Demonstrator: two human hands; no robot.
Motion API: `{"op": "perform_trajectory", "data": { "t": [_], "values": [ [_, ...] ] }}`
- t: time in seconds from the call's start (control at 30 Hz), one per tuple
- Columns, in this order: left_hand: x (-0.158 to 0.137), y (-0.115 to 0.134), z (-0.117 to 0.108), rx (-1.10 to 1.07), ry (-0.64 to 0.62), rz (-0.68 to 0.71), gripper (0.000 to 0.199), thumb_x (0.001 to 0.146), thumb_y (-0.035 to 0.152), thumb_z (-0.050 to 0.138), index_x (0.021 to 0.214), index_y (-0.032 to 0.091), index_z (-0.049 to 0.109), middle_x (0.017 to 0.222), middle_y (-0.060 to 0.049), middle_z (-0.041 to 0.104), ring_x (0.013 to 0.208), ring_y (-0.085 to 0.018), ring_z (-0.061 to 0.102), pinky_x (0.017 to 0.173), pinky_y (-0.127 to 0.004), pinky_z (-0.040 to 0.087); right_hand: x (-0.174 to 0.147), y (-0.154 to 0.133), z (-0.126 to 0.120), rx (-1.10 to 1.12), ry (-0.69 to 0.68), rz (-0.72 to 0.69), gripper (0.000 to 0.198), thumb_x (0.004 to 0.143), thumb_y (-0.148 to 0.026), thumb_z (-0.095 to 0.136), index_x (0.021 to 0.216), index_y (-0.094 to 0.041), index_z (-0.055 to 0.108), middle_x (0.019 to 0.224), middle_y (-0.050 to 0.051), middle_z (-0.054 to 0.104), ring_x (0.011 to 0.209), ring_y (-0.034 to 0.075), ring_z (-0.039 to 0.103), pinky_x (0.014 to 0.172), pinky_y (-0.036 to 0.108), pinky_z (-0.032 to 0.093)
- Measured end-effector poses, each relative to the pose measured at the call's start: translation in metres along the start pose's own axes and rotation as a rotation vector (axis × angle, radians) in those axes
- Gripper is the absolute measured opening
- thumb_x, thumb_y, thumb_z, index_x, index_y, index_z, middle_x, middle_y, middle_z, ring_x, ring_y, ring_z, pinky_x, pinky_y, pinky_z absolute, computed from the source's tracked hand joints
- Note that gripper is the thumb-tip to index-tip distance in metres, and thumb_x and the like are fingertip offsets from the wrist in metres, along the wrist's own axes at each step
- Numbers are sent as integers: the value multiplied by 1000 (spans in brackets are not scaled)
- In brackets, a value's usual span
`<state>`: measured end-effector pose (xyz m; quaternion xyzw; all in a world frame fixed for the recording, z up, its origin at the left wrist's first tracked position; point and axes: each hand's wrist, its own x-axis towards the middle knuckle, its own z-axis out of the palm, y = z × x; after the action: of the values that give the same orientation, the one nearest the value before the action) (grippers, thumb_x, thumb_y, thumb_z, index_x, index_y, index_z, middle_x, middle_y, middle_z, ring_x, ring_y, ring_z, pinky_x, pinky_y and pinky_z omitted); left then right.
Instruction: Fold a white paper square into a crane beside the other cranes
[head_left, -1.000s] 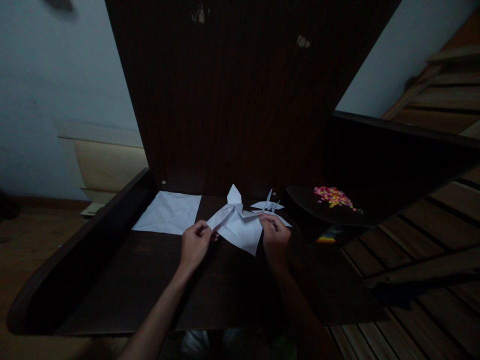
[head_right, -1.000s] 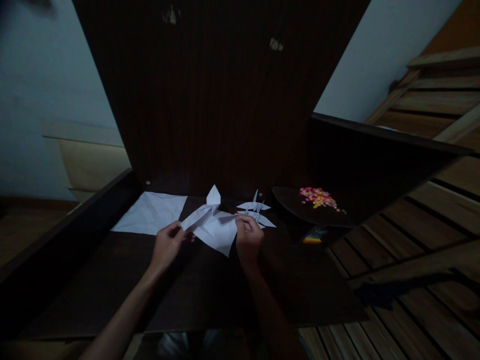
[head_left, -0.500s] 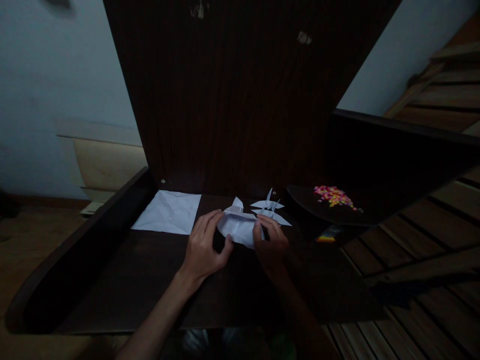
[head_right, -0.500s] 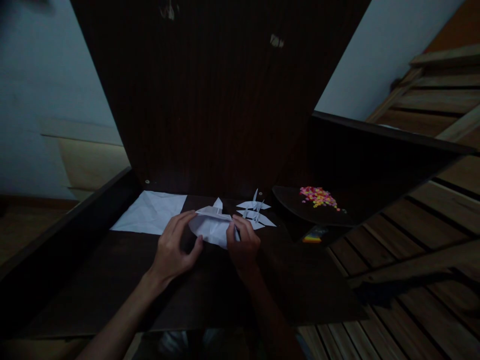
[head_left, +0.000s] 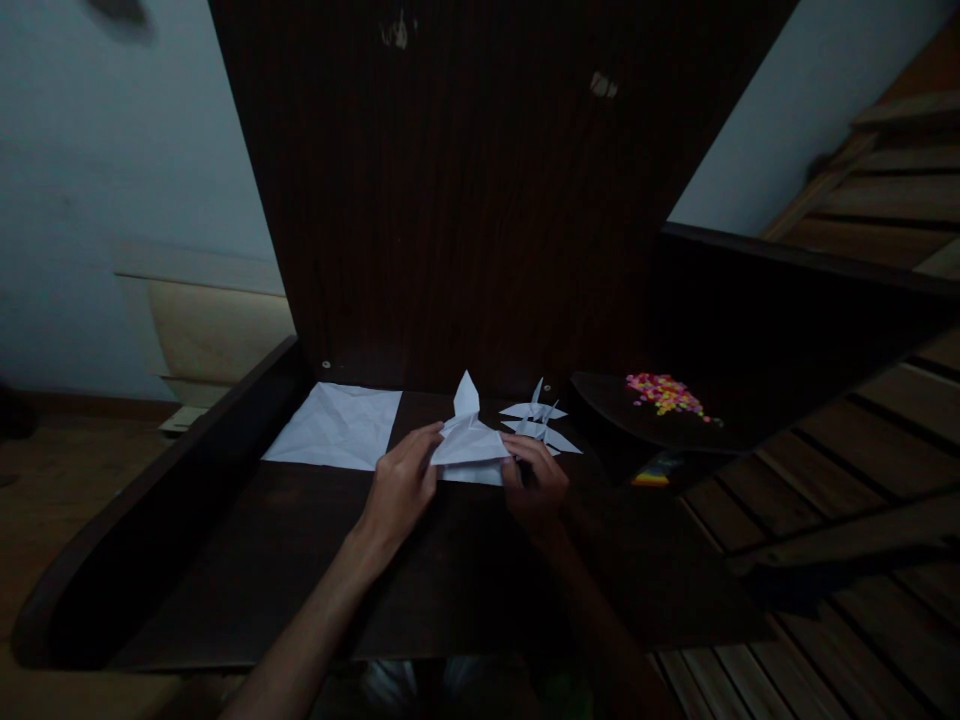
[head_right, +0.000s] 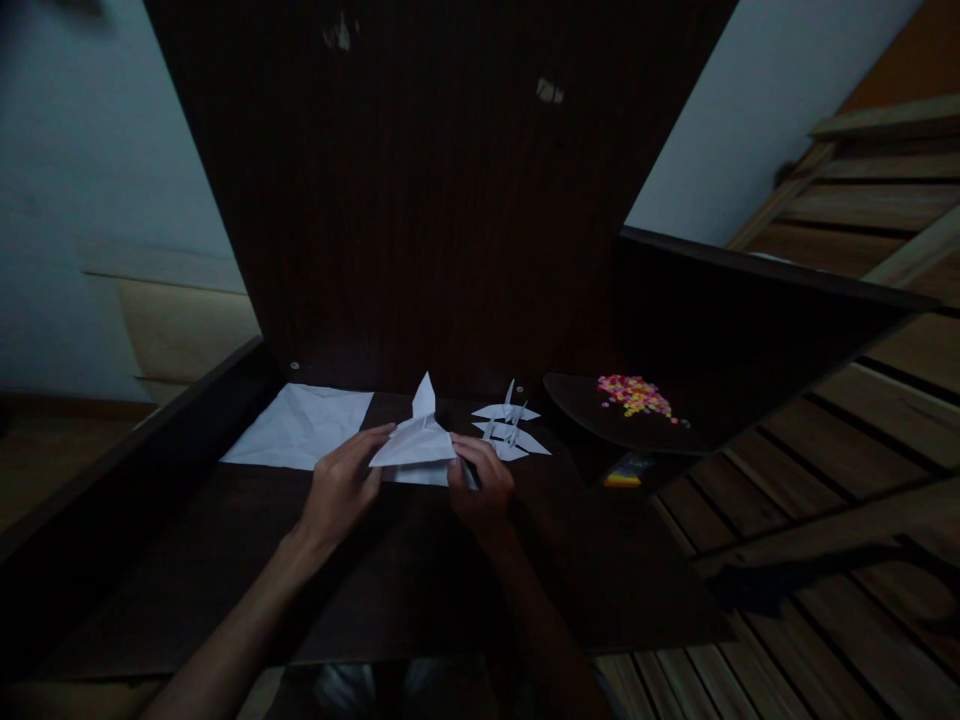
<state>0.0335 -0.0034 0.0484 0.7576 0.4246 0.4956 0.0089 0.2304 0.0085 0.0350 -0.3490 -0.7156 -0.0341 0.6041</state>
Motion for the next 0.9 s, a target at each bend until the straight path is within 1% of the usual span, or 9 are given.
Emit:
{"op": "perform_trajectory", "data": {
  "t": [0.13, 0.2, 0.23, 0.33, 0.4, 0.57, 0.7, 0.8, 0.9],
  "values": [
    [-7, -7, 0, 138, 62, 153, 44, 77, -4, 42, 114, 13, 58, 121, -15, 63, 113, -24, 60, 92, -39, 55, 8, 0, -3, 137, -138, 142, 20, 82, -24, 50, 93, -20, 66, 102, 9, 68, 98, 25, 63, 83, 42, 50],
    [-10, -8, -1, 194, 56, 236, 50, 78, -6, 39, 122, 11, 54, 124, -17, 60, 117, -25, 57, 94, -39, 54, 16, -3, -2, 148, -169, 243, 21, 84, -28, 48, 86, -20, 67, 97, 8, 68, 96, 24, 62, 84, 41, 48],
    [-11, -7, -1, 213, 52, 269, 50, 79, -6, 39, 124, 10, 53, 126, -18, 59, 118, -25, 56, 94, -38, 54, 21, -6, 0, 125, -174, 303, 21, 85, -28, 48, 79, -20, 67, 89, 7, 68, 91, 23, 62, 83, 38, 48],
    [-13, -5, -1, 251, 67, 338, 48, 84, -4, 40, 129, 7, 49, 127, -20, 58, 120, -26, 54, 95, -37, 53, 30, -15, 8, 133, -307, 489, 19, 82, -34, 56, 72, -19, 63, 70, 2, 63, 65, 16, 58, 62, 28, 47],
    [-13, -2, 0, 261, 98, 371, 48, 85, -4, 41, 131, 7, 47, 127, -20, 58, 121, -26, 53, 97, -36, 53, 34, -19, 14, 150, -338, 582, 21, 79, -37, 61, 71, -18, 61, 62, 0, 60, 55, 13, 53, 52, 24, 42],
    [-13, 3, 1, 195, 109, 478, 50, 87, 2, 49, 136, 5, 41, 131, -21, 54, 123, -29, 51, 97, -39, 53, 33, -18, 21, 142, -388, 648, 26, 65, -37, 72, 64, -19, 54, 51, -5, 51, 46, 10, 47, 43, 20, 35],
    [-13, 4, -1, 138, 78, 529, 56, 88, 4, 51, 141, 10, 35, 135, -19, 51, 123, -29, 51, 95, -40, 55, 31, -12, 20, 190, -430, 673, 21, 63, -31, 71, 65, -18, 55, 54, -3, 56, 48, 11, 54, 45, 20, 41],
    [-14, 3, -2, 124, 57, 517, 57, 87, 2, 49, 142, 12, 34, 135, -17, 51, 122, -28, 51, 96, -40, 55, 29, -12, 19, 200, -373, 661, 17, 63, -27, 68, 68, -18, 55, 58, -1, 59, 51, 13, 58, 47, 21, 46],
    [-16, 2, 0, 115, 62, 493, 57, 87, 2, 48, 141, 13, 35, 135, -16, 52, 122, -28, 52, 96, -41, 55, 30, -15, 19, 154, -281, 624, 11, 64, -21, 63, 69, -18, 54, 57, -1, 59, 50, 13, 58, 47, 22, 48]
  ]
}}
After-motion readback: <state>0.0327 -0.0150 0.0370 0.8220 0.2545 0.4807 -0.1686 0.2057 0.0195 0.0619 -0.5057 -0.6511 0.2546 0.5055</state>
